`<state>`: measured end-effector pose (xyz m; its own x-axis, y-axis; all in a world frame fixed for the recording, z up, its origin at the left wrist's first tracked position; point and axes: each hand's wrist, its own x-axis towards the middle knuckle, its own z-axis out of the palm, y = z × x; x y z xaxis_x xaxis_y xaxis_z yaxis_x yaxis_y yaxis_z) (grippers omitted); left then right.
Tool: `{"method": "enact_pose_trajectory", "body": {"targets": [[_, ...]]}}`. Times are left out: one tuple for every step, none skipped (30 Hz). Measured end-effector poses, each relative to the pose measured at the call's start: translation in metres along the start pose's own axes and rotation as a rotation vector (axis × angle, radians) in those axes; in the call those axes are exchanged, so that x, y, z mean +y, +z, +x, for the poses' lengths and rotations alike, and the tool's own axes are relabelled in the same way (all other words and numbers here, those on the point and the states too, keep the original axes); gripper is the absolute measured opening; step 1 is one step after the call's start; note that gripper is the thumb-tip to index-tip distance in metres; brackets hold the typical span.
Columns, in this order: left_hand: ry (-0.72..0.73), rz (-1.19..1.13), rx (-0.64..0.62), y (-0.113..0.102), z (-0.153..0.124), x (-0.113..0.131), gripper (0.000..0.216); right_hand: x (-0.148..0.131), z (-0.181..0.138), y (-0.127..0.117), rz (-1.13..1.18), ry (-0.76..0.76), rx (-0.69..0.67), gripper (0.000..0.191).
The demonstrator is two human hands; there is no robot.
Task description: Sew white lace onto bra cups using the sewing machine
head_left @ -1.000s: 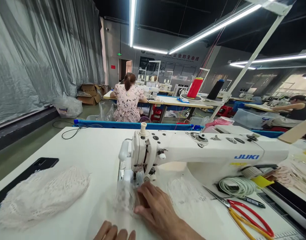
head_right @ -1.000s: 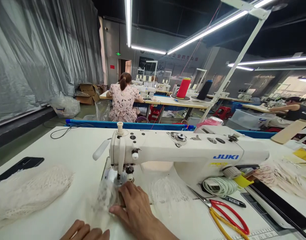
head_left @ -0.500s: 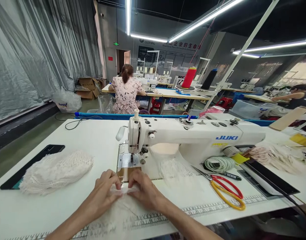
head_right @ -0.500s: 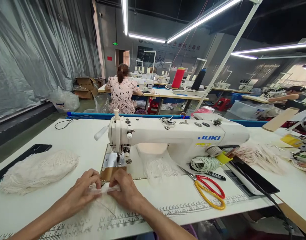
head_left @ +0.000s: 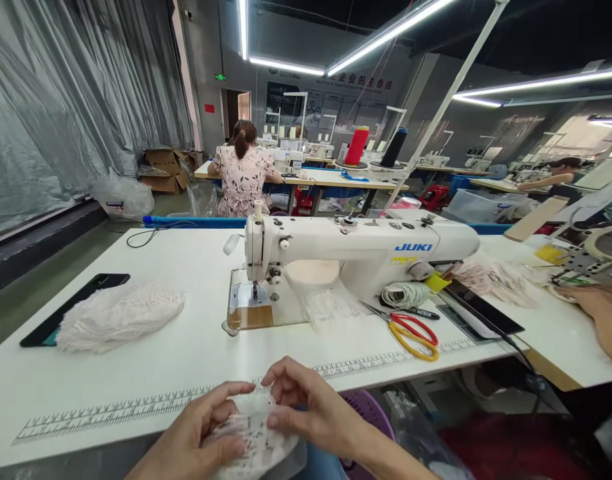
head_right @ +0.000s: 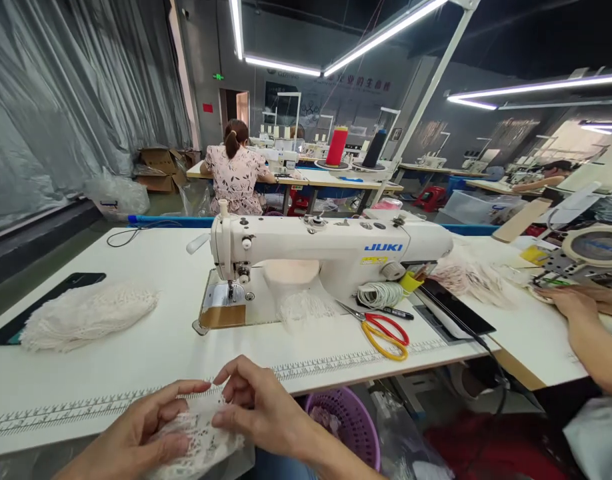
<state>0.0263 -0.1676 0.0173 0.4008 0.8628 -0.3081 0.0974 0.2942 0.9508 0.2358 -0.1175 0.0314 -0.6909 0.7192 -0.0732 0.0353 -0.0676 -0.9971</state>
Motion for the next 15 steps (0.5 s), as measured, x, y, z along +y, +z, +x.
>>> {"method": "enact_pose_trajectory", "body": {"targets": [[-0.004, -0.010, -0.030, 0.004, -0.002, -0.001, 0.063, 0.003, -0.003, 0.002, 0.025, 0.035, -0.011, 0.033], [-0.001, -0.026, -0.056, 0.008, -0.003, -0.002, 0.060, 0.006, -0.006, 0.004, 0.046, 0.065, -0.017, 0.033], [0.006, -0.047, -0.072, 0.013, -0.003, -0.002, 0.058, 0.008, -0.009, 0.006, 0.060, 0.088, -0.018, 0.033], [0.010, -0.072, -0.079, 0.017, -0.003, -0.004, 0.056, 0.011, -0.011, 0.008, 0.066, 0.101, -0.015, 0.034], [0.008, -0.098, -0.072, 0.021, -0.003, -0.006, 0.055, 0.013, -0.013, 0.010, 0.067, 0.100, -0.010, 0.034], [-0.004, -0.118, -0.057, 0.024, -0.002, -0.009, 0.054, 0.014, -0.015, 0.012, 0.066, 0.091, -0.008, 0.034], [-0.023, -0.128, -0.040, 0.027, -0.002, -0.012, 0.052, 0.016, -0.017, 0.012, 0.061, 0.079, -0.007, 0.034], [-0.039, -0.127, -0.025, 0.030, -0.001, -0.015, 0.050, 0.017, -0.020, 0.013, 0.053, 0.065, -0.007, 0.034], [-0.053, -0.117, -0.011, 0.031, -0.002, -0.018, 0.048, 0.018, -0.022, 0.012, 0.047, 0.052, -0.008, 0.033], [-0.066, -0.103, -0.001, 0.032, -0.002, -0.021, 0.047, 0.018, -0.024, 0.012, 0.043, 0.043, -0.013, 0.033], [-0.075, -0.089, 0.003, 0.033, -0.003, -0.023, 0.047, 0.019, -0.026, 0.011, 0.043, 0.041, -0.021, 0.033], [-0.084, -0.081, 0.001, 0.033, -0.004, -0.024, 0.047, 0.020, -0.028, 0.010, 0.046, 0.047, -0.034, 0.033], [-0.089, -0.079, -0.001, 0.034, -0.005, -0.024, 0.048, 0.021, -0.029, 0.010, 0.050, 0.057, -0.044, 0.034], [-0.093, -0.083, -0.008, 0.034, -0.006, -0.024, 0.049, 0.022, -0.030, 0.010, 0.052, 0.068, -0.054, 0.035], [-0.098, -0.090, -0.020, 0.035, -0.007, -0.023, 0.051, 0.022, -0.031, 0.010, 0.051, 0.078, -0.059, 0.035]]}}
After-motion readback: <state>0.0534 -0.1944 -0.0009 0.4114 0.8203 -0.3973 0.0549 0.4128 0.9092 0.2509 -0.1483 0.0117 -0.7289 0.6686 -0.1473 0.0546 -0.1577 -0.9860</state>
